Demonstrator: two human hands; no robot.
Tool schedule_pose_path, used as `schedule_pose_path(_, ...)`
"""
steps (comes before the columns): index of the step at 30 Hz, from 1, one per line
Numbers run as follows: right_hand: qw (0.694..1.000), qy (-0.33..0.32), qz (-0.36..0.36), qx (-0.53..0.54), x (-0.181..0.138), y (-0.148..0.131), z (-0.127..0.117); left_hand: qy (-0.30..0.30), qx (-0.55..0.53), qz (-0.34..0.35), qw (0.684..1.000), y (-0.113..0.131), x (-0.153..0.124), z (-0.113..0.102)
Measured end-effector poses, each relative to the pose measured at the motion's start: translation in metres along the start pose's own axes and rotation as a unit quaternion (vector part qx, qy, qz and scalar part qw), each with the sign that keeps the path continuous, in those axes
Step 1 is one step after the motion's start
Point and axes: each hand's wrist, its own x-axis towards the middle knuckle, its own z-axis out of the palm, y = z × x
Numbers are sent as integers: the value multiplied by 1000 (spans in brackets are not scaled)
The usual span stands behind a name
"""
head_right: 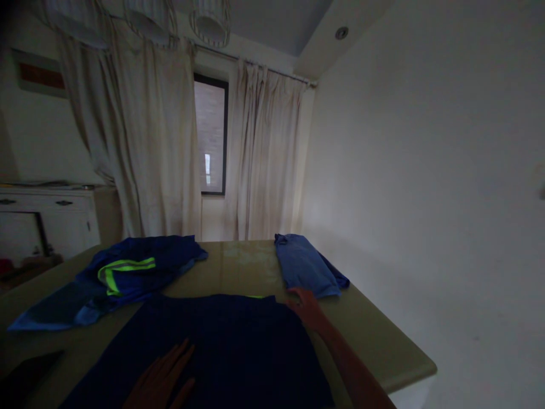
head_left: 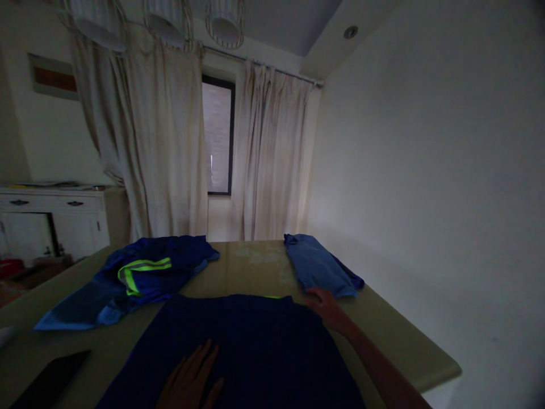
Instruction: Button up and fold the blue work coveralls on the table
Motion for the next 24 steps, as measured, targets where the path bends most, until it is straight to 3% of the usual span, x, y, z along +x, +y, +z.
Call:
schedule_pose_path(5,988,-103,-22,-115,4,-13,24,3,-24,-23,999,-16,4,-18)
schedule_pose_path(10,974,-101,-13,-200,10,-16,27,168,13,-159,973,-83,37,-71)
schedule_pose_path(11,973,-99,-11,-211,9,-17,28,173,-11,-179,968,-98,46,-79)
schedule_pose_path(13,964,-101,-16,-245,6,-19,30,127,-114,-196,966,-123,63,-90)
schedule_pose_path(15,953,-100,-33,-283,5,-21,30,97,-199,-204,954,-142,76,-94)
schedule_pose_path(17,948,-82,-55,-303,8,-24,27,107,-232,-211,943,-154,81,-95)
schedule_pose_path(21,950,-21,-68,-303,27,-34,20,147,-250,-235,928,-168,73,-93)
schedule_pose_path(24,955,-7,-56,-291,38,-41,25,140,-210,-251,935,-174,59,-85)
